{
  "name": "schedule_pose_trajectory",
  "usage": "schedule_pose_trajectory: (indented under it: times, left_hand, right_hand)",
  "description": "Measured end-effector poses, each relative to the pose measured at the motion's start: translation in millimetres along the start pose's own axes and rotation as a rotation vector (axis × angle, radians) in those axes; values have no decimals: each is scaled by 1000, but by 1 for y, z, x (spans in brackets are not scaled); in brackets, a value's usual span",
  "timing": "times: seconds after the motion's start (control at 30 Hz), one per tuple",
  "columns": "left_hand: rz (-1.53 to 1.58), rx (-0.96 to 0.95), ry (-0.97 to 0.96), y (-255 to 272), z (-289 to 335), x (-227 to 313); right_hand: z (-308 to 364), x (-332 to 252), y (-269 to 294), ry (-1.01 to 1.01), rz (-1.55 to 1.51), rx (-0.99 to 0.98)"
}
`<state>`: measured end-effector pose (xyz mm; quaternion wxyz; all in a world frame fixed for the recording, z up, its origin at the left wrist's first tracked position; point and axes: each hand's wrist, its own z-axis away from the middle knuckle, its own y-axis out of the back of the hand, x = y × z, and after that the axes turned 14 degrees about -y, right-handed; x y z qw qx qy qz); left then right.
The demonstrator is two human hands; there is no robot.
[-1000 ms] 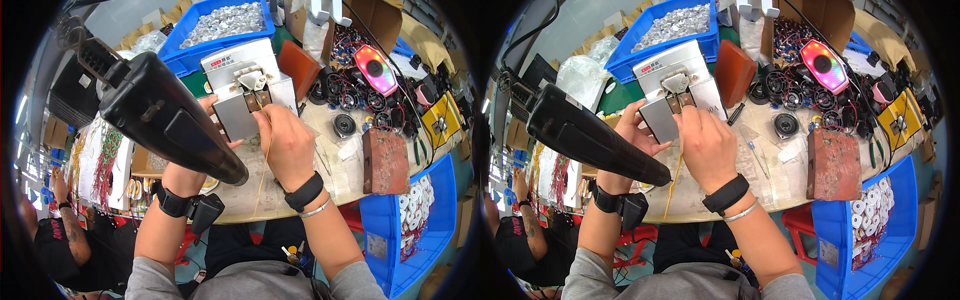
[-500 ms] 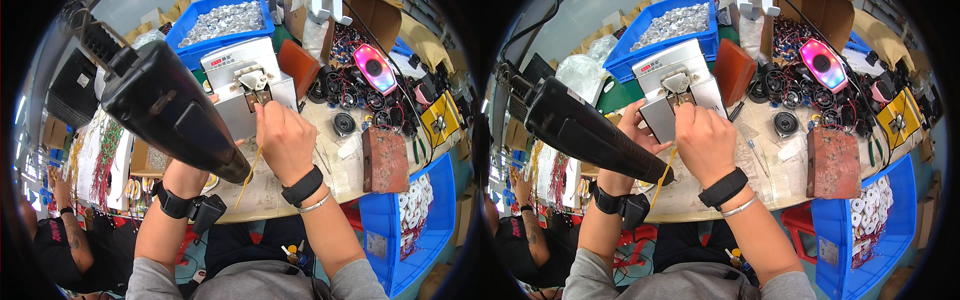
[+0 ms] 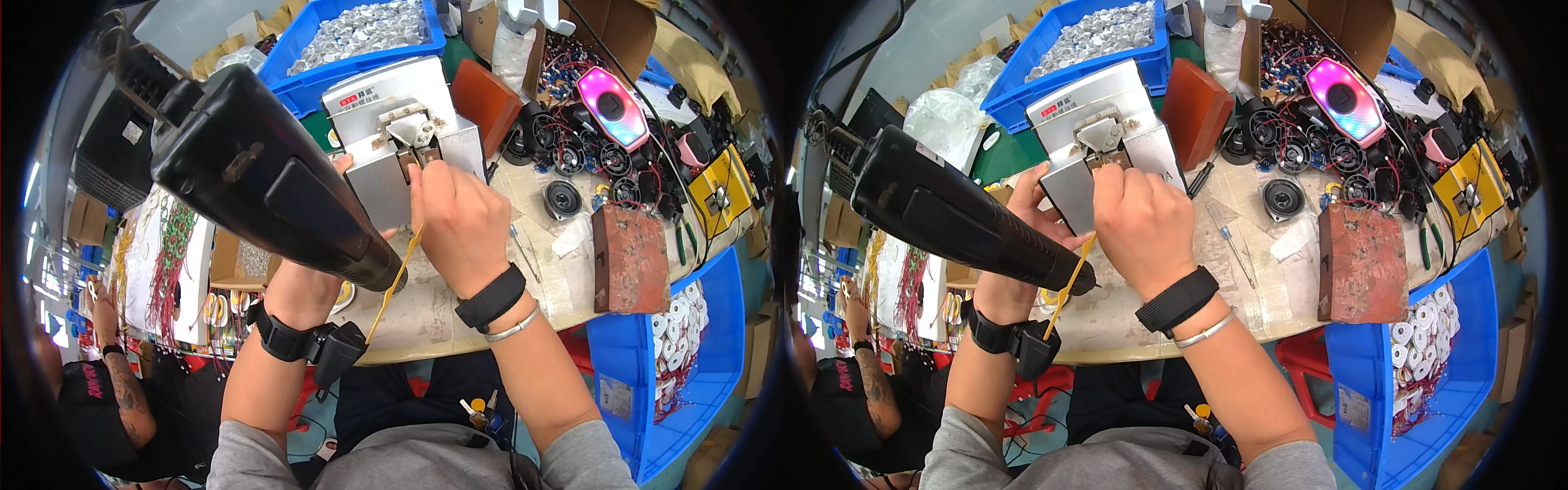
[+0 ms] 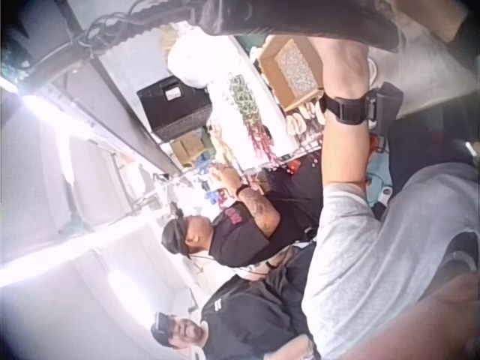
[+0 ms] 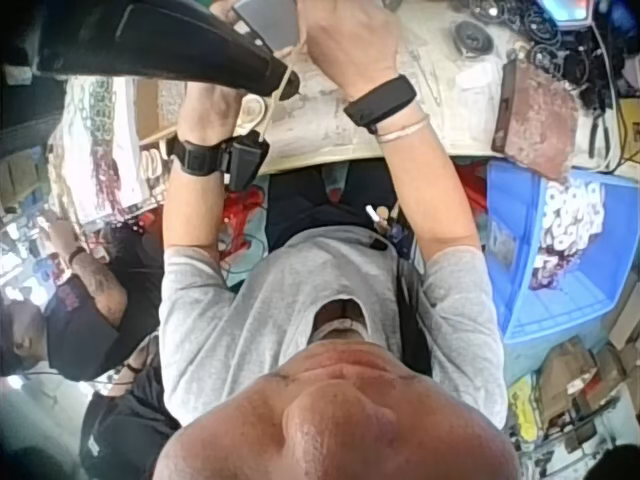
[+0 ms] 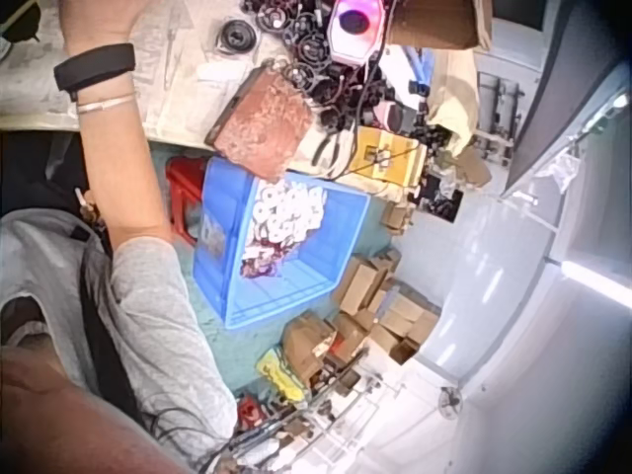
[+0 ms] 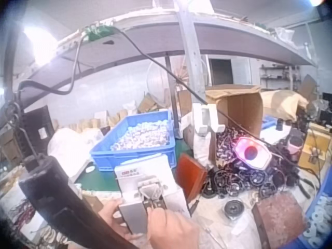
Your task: Manually assemble and test electronics components using specialized tools at a factory workbench.
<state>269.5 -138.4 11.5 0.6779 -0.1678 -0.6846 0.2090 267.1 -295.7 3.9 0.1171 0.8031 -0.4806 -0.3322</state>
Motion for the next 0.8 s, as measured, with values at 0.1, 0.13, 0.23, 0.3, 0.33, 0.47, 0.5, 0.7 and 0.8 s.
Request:
schedule_pose_trajectory:
  times: [0.1,0.13,0.23,0.3,0.33,0.47,0.5,0.7,0.8]
  left_hand:
    - [-34,25,2,-5,1,-1]
    - [-30,28,2,-5,3,-1]
    - [10,-92,-112,-3,10,-7]
    - [-48,-182,-157,-7,16,-2]
    - [-118,-271,-201,-8,18,1]
    - [-101,-228,-260,-21,29,-1]
    - [-61,-206,-162,-21,29,0]
    - [313,46,-110,-11,24,-36]
    - [241,25,-172,-1,18,-46]
  right_hand:
    - [-1,1,0,-24,2,-13]
    - [-3,1,1,-20,3,-17]
    - [-7,-2,7,-46,-9,-73]
    - [-7,-4,5,-28,-19,-88]
    - [-6,-2,6,-7,-16,-82]
    - [12,-2,14,-112,-22,-196]
    - [15,-3,16,-140,0,-215]
    - [24,0,28,-250,117,-355]
    - [31,6,36,-195,292,-476]
